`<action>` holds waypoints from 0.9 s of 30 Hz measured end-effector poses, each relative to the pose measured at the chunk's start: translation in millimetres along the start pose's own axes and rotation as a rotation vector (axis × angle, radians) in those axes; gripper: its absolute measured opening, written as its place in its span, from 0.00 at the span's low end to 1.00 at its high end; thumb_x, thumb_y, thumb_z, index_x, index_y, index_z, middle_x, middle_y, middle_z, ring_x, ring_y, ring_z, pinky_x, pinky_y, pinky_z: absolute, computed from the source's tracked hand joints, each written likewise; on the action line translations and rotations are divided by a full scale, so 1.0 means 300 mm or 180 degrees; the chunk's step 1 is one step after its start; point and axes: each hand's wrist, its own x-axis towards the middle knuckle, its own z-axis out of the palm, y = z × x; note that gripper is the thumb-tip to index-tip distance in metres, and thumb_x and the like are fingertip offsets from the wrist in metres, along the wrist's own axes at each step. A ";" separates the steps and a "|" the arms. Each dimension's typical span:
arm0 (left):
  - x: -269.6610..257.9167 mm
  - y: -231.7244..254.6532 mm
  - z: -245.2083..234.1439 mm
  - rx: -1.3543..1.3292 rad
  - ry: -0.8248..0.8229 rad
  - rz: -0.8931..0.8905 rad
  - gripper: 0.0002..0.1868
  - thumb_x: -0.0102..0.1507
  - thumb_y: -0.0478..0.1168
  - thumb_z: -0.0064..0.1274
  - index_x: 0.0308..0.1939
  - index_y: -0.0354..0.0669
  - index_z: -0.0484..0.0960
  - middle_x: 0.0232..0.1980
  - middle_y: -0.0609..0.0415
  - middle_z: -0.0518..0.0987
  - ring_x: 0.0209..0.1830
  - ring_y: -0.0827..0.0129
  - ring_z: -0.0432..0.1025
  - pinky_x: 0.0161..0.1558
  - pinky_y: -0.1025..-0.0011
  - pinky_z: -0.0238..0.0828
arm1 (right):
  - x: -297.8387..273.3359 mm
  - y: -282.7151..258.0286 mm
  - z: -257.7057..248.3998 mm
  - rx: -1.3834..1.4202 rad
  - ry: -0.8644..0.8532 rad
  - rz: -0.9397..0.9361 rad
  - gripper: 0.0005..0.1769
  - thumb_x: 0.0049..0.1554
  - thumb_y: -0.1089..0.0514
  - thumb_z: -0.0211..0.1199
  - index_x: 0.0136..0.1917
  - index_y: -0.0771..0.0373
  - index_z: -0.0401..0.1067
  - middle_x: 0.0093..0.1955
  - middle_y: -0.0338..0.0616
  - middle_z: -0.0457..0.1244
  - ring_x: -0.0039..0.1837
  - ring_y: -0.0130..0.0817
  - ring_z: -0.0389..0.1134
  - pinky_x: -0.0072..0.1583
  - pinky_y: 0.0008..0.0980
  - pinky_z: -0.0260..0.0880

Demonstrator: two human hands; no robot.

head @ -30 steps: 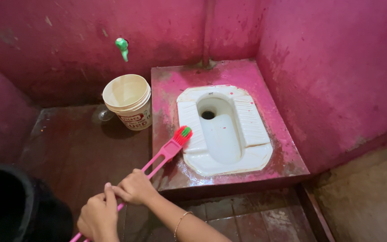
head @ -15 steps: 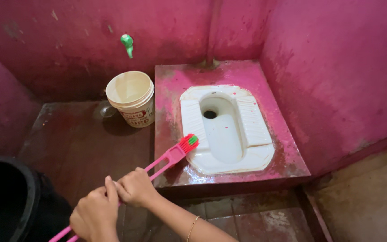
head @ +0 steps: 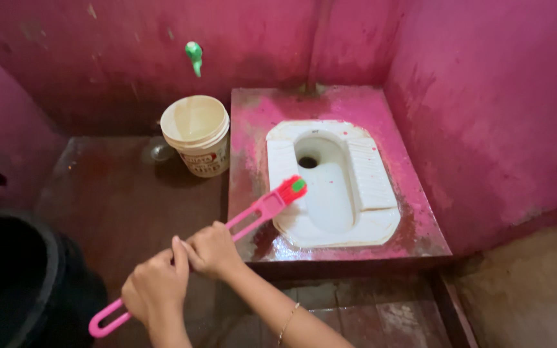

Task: The person scrubs a white squat toilet pan with a pink long-handled brush. They repeatedly scrub the rim and inner surfaces of the pan while water runs from a wall tap into a nearby bucket.

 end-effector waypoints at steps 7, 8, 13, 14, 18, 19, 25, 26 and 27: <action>0.030 0.068 0.094 -0.0008 -0.0483 0.0193 0.26 0.68 0.61 0.44 0.29 0.54 0.90 0.26 0.43 0.81 0.29 0.46 0.79 0.36 0.54 0.77 | -0.035 0.109 -0.007 -0.0174 0.0067 0.0221 0.29 0.63 0.42 0.49 0.28 0.57 0.74 0.29 0.52 0.64 0.36 0.55 0.65 0.44 0.48 0.60; 0.027 0.083 0.118 -0.0116 -0.0607 0.0273 0.26 0.68 0.61 0.44 0.30 0.54 0.90 0.27 0.42 0.81 0.29 0.45 0.79 0.36 0.53 0.77 | -0.055 0.131 -0.010 -0.0189 0.0108 0.0276 0.29 0.64 0.42 0.50 0.28 0.57 0.75 0.29 0.53 0.63 0.36 0.55 0.66 0.44 0.49 0.59; -0.010 0.124 0.151 -0.0334 -0.0998 0.0210 0.26 0.68 0.61 0.41 0.32 0.54 0.91 0.29 0.42 0.83 0.33 0.45 0.80 0.41 0.53 0.77 | -0.080 0.205 -0.070 -0.0137 -0.0169 0.0305 0.29 0.63 0.43 0.50 0.26 0.58 0.73 0.27 0.51 0.63 0.34 0.54 0.65 0.44 0.48 0.60; -0.016 0.105 0.137 -0.0280 -0.0947 0.0156 0.26 0.67 0.61 0.42 0.33 0.55 0.91 0.29 0.42 0.83 0.33 0.45 0.80 0.41 0.53 0.77 | -0.079 0.188 -0.055 -0.0256 -0.0105 0.0215 0.29 0.63 0.43 0.51 0.27 0.58 0.74 0.28 0.53 0.63 0.35 0.55 0.65 0.44 0.50 0.58; 0.021 -0.001 0.069 0.0003 -0.0941 -0.0256 0.26 0.66 0.64 0.43 0.35 0.57 0.92 0.30 0.42 0.83 0.35 0.44 0.80 0.39 0.52 0.77 | -0.061 0.086 0.053 0.0008 -0.0226 0.0220 0.29 0.63 0.43 0.49 0.27 0.57 0.74 0.27 0.50 0.64 0.34 0.53 0.66 0.46 0.48 0.60; 0.027 -0.022 0.057 0.0019 -0.0920 -0.0323 0.26 0.66 0.64 0.43 0.35 0.57 0.92 0.30 0.42 0.83 0.35 0.44 0.80 0.39 0.52 0.77 | -0.055 0.066 0.080 -0.0036 -0.0236 0.0161 0.29 0.64 0.43 0.49 0.27 0.57 0.74 0.27 0.51 0.63 0.35 0.54 0.65 0.46 0.49 0.60; -0.006 0.025 0.117 -0.0083 -0.0927 -0.0078 0.27 0.67 0.64 0.42 0.34 0.57 0.92 0.30 0.42 0.83 0.34 0.45 0.80 0.40 0.53 0.78 | -0.079 0.143 0.046 -0.0198 -0.0093 0.0148 0.28 0.63 0.43 0.50 0.28 0.57 0.75 0.29 0.51 0.64 0.36 0.52 0.66 0.45 0.49 0.58; -0.024 0.059 0.141 -0.0196 -0.0943 0.0054 0.27 0.68 0.63 0.42 0.34 0.57 0.92 0.29 0.42 0.83 0.34 0.45 0.80 0.41 0.54 0.78 | -0.094 0.171 0.016 -0.0262 -0.0068 0.0131 0.27 0.62 0.43 0.51 0.28 0.58 0.75 0.29 0.51 0.65 0.36 0.52 0.66 0.45 0.49 0.58; -0.036 0.077 0.154 -0.0310 -0.0958 0.0186 0.27 0.68 0.63 0.41 0.33 0.57 0.92 0.29 0.42 0.83 0.33 0.45 0.80 0.41 0.54 0.78 | -0.109 0.187 -0.005 -0.0194 -0.0067 0.0109 0.27 0.61 0.43 0.51 0.29 0.58 0.75 0.29 0.51 0.65 0.36 0.52 0.66 0.45 0.49 0.58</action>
